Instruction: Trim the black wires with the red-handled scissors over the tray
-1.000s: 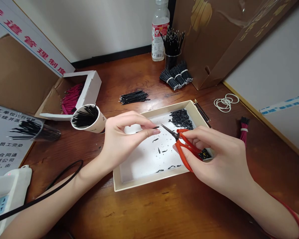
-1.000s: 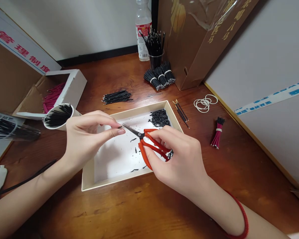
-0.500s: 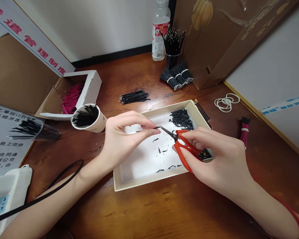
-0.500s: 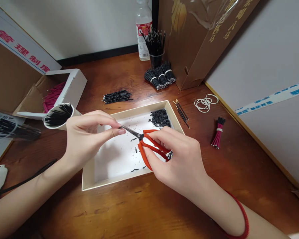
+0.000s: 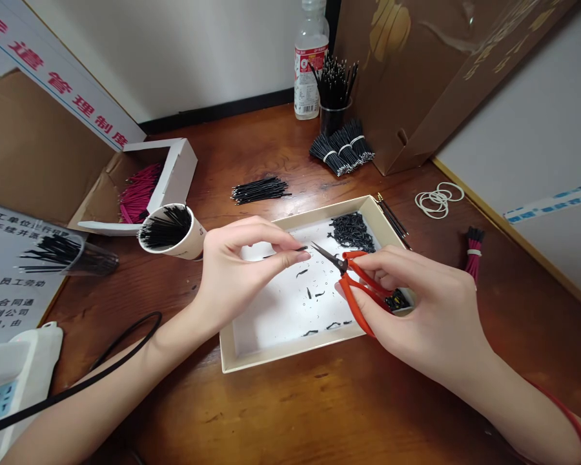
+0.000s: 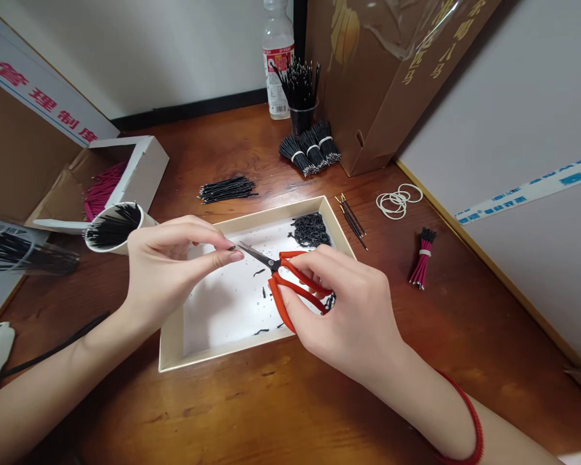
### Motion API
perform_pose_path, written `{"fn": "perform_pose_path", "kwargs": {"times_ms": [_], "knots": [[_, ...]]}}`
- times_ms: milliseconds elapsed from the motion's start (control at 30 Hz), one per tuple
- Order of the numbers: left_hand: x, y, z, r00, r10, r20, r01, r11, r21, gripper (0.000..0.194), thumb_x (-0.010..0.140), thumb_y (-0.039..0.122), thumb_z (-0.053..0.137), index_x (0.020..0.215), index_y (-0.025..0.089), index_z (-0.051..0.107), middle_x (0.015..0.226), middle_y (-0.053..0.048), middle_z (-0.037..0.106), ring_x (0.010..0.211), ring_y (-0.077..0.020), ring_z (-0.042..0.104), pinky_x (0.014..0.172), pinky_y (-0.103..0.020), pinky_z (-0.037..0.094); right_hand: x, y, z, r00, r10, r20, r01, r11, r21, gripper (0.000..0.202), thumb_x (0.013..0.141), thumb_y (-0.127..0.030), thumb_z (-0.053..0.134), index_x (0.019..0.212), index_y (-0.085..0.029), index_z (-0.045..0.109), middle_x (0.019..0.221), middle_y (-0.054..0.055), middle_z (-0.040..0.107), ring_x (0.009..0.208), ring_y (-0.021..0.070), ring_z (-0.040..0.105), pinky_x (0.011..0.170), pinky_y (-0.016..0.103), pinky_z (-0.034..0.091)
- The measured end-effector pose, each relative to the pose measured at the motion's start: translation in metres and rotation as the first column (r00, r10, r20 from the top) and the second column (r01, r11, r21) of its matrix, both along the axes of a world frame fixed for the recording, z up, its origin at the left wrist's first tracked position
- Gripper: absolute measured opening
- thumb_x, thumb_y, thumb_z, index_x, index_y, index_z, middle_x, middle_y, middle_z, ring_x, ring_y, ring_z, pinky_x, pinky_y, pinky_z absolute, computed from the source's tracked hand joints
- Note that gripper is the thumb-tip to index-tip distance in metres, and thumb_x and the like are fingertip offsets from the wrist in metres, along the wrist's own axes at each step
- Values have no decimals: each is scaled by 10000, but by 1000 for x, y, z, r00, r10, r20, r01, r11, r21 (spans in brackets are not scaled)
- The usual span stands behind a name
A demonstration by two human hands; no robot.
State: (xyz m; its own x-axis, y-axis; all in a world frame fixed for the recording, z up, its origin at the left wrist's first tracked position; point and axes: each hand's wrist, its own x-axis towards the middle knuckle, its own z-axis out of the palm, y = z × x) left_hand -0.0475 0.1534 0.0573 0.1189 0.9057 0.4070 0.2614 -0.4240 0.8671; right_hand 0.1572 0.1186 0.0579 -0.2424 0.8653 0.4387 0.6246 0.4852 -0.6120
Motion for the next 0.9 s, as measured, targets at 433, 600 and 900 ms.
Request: {"fn": "perform_pose_path", "kwargs": {"times_ms": [433,600,900], "knots": [[0,-1,0,1000,3,-12,-3,1000,-3,156,667,64,818,681,201,746,695,18,733,648,-116,646,622,-249,527,-2,0,-2,1000,20,-5,-20,1000,5,110,781,-86,646,825,-183,619,617,-37,539,543,84,464,499,232,404],[0,-1,0,1000,12,-26,-12,1000,-10,145,670,79,819,678,203,744,696,18,732,648,-120,643,623,-256,520,-1,0,-4,1000,21,-8,-21,1000,7,105,786,-84,650,836,-175,634,621,-38,530,545,80,462,495,226,400],[1,0,0,999,28,30,-26,998,-63,140,667,81,822,693,203,760,698,25,741,649,-87,626,618,-214,482,0,1,-6,997,-50,-52,50,999,-7,101,793,-90,639,755,-183,622,600,-37,529,527,83,448,471,217,409]]}}
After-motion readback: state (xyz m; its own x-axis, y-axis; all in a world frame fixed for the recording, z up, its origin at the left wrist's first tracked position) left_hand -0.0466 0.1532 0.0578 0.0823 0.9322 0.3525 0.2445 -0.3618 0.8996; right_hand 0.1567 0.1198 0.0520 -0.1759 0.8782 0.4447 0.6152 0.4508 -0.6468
